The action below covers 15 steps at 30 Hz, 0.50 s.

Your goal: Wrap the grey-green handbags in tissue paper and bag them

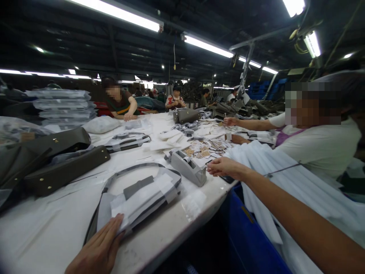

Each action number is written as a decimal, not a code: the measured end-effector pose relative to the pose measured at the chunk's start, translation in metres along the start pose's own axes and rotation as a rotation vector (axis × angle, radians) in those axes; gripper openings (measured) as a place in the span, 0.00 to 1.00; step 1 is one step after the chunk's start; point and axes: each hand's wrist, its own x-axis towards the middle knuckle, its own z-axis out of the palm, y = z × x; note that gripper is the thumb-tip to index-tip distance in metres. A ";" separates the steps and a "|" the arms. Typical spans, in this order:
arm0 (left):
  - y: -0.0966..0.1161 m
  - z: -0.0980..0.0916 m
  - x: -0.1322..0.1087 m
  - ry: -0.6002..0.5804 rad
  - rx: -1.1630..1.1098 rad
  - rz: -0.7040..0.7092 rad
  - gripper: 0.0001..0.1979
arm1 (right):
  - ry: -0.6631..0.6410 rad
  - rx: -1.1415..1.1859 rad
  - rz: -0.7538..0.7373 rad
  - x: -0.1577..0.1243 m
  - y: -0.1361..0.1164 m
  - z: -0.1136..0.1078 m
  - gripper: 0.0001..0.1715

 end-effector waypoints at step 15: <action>0.002 -0.003 0.002 -0.027 -0.082 -0.062 0.25 | 0.027 -0.191 -0.230 -0.013 0.037 0.039 0.25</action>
